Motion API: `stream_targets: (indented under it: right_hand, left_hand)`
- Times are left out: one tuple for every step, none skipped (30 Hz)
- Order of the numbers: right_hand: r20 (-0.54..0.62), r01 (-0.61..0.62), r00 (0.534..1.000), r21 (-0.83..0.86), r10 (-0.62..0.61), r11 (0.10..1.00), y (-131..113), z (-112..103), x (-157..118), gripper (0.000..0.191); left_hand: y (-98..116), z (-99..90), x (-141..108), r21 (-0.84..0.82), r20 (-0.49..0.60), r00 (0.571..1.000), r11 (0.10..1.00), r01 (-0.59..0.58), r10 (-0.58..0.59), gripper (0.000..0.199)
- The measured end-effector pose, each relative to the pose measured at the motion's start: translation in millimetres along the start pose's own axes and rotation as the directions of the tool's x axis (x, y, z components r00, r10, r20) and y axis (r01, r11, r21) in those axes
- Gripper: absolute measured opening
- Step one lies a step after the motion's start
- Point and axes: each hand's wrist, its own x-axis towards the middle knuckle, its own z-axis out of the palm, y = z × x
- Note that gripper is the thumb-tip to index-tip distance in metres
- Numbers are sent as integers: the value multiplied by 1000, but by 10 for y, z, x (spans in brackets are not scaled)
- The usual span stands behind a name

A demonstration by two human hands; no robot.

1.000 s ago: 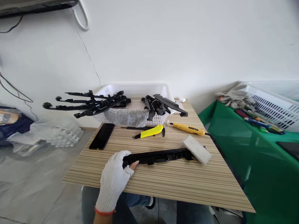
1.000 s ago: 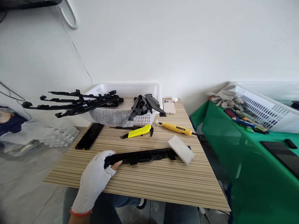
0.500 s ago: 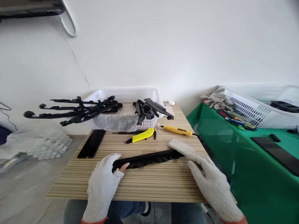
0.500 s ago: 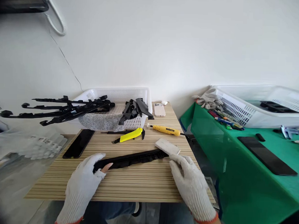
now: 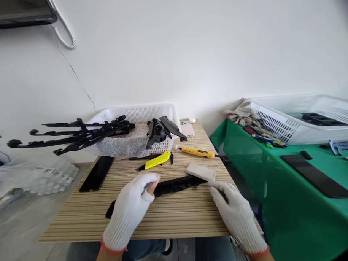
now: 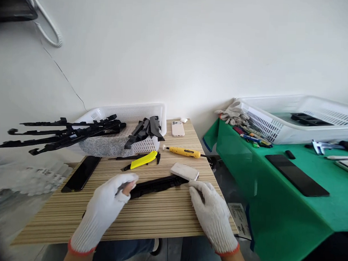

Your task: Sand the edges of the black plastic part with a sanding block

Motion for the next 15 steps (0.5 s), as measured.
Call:
stream_targets:
  right_hand:
    - [3, 3, 1000, 3, -3, 1000, -2, 4, -1, 34]
    - [7, 7, 1000, 7, -7, 1000, -4, 7, -2, 33]
    - [10, 12, 1000, 11, -12, 1000, -8, 10, -3, 33]
    - [13, 17, 1000, 16, -17, 1000, -12, 12, -4, 34]
    - [15, 20, 1000, 21, -21, 1000, -17, 13, -6, 34]
    - [9, 18, 1000, 27, -18, 999, -22, 13, -9, 34]
    - [-5, 3, 1000, 32, -3, 999, -26, 11, -13, 34]
    - [-31, -28, 999, 35, 29, 999, -27, 8, -17, 34]
    - [-68, -72, 995, 39, 75, 997, -26, 4, -22, 35]
    - [-115, -125, 985, 49, 130, 991, -20, -1, -24, 36]
    - [-161, -179, 969, 67, 187, 982, -10, -7, -23, 38]
    - [-198, -226, 951, 89, 239, 970, 5, -13, -17, 41]
    - [-218, -260, 935, 109, 278, 959, 23, -20, -2, 43]
    - [-219, -279, 928, 123, 301, 952, 45, -27, 21, 45]
    - [-207, -289, 928, 125, 310, 949, 68, -35, 55, 46]
  left_hand:
    - [106, 28, 72, 22, 44, 999, 1000, -18, 17, 28]
    - [205, 56, 140, 55, 79, 996, 998, -43, 39, 26]
    - [290, 83, 198, 95, 96, 994, 993, -67, 58, 25]
    - [359, 109, 243, 132, 101, 992, 987, -95, 82, 23]
    - [409, 135, 273, 161, 101, 989, 979, -121, 106, 21]
    - [437, 158, 287, 182, 99, 987, 973, -143, 127, 20]
    - [443, 178, 286, 193, 99, 985, 968, -161, 144, 19]
    - [424, 190, 270, 195, 100, 983, 965, -174, 157, 19]
    - [382, 193, 244, 193, 93, 982, 964, -182, 166, 19]
    - [317, 183, 208, 190, 76, 982, 965, -183, 172, 20]
    - [231, 159, 166, 188, 48, 984, 966, -179, 173, 22]
    - [127, 121, 117, 190, 1, 984, 967, -173, 176, 24]
    - [9, 71, 63, 199, -48, 985, 968, -152, 165, 26]
    - [-117, 11, 3, 214, -95, 985, 969, -121, 144, 29]
    - [-246, -54, -61, 241, -133, 986, 968, -66, 101, 32]
